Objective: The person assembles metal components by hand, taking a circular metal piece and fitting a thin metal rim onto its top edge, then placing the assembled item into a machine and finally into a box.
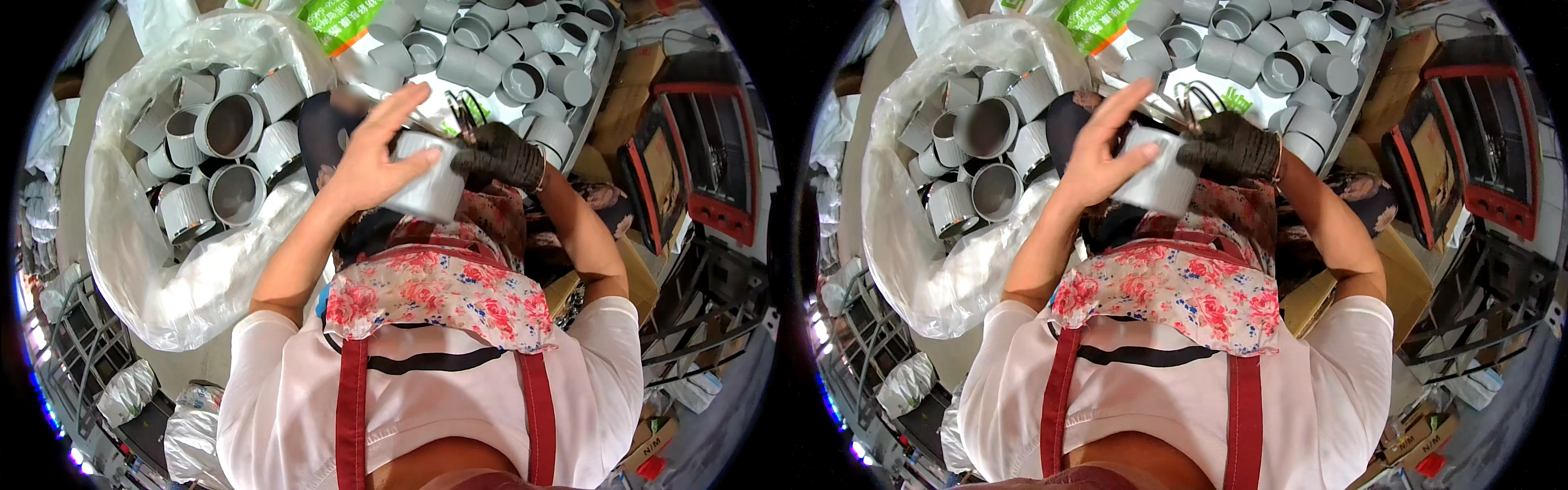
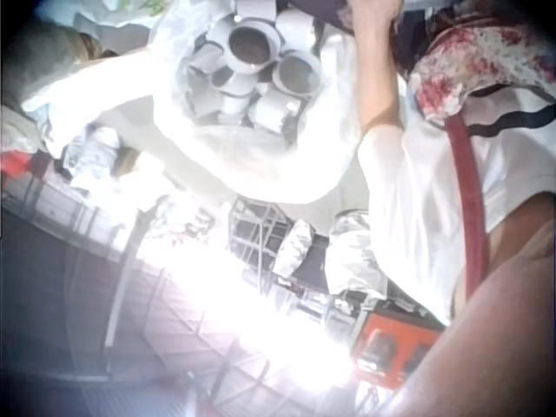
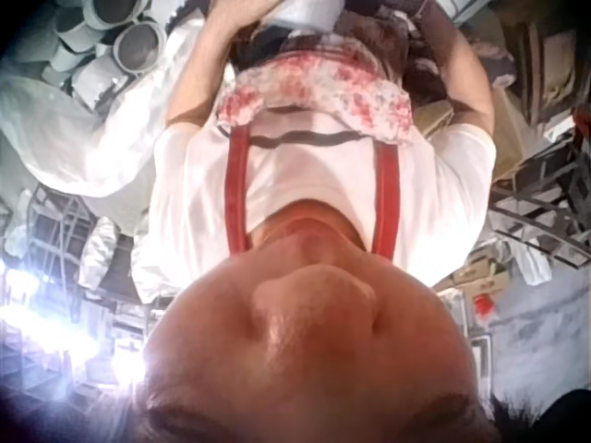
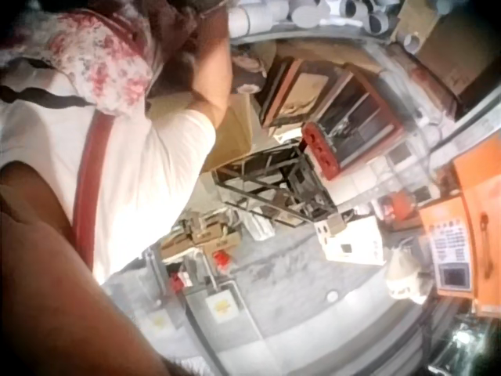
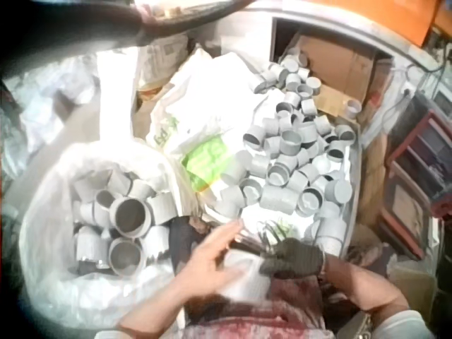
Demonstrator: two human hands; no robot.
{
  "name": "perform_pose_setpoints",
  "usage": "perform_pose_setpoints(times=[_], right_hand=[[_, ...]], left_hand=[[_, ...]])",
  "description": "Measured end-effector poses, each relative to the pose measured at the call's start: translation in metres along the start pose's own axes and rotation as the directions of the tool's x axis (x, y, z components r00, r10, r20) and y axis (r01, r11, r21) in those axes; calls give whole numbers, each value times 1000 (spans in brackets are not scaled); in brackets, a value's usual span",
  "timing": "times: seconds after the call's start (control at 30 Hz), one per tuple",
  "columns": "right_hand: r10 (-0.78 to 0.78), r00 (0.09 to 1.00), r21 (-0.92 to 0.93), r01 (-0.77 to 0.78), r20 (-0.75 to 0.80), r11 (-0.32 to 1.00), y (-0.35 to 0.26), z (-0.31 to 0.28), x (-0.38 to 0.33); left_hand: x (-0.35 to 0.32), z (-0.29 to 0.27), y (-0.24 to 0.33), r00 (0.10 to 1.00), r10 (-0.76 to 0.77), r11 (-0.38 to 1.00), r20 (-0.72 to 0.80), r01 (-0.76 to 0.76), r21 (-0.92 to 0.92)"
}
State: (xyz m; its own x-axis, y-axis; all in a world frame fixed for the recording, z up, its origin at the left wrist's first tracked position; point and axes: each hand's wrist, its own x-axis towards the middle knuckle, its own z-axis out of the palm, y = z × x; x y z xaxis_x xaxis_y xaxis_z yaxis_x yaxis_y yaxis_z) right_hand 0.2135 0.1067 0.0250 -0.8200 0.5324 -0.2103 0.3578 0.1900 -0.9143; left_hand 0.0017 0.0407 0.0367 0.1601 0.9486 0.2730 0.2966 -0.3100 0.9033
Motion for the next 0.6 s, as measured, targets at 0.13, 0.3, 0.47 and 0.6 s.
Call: perform_pose_setpoints(times=[0.13, 0.3, 0.47, 0.6], right_hand=[[45, 996, 0, -45, 79, 999, -5, 26, -16], [83, 995, 81, -78, -58, 994, -6, 58, -26], [132, 978, 92, -119, -162, 989, -19, 72, -37], [55, 988, -151, -76, -143, 986, -11, 74, -36]], left_hand=[[-21, 9, -4, 962, -132, 989, 238, 144, -36], [-52, 5, -18, 853, -369, 826, 368, 483, -290], [-74, -10, -15, 935, -257, 916, 245, 317, -248], [-97, -7, -24, 920, -368, 808, 135, 388, -443]])
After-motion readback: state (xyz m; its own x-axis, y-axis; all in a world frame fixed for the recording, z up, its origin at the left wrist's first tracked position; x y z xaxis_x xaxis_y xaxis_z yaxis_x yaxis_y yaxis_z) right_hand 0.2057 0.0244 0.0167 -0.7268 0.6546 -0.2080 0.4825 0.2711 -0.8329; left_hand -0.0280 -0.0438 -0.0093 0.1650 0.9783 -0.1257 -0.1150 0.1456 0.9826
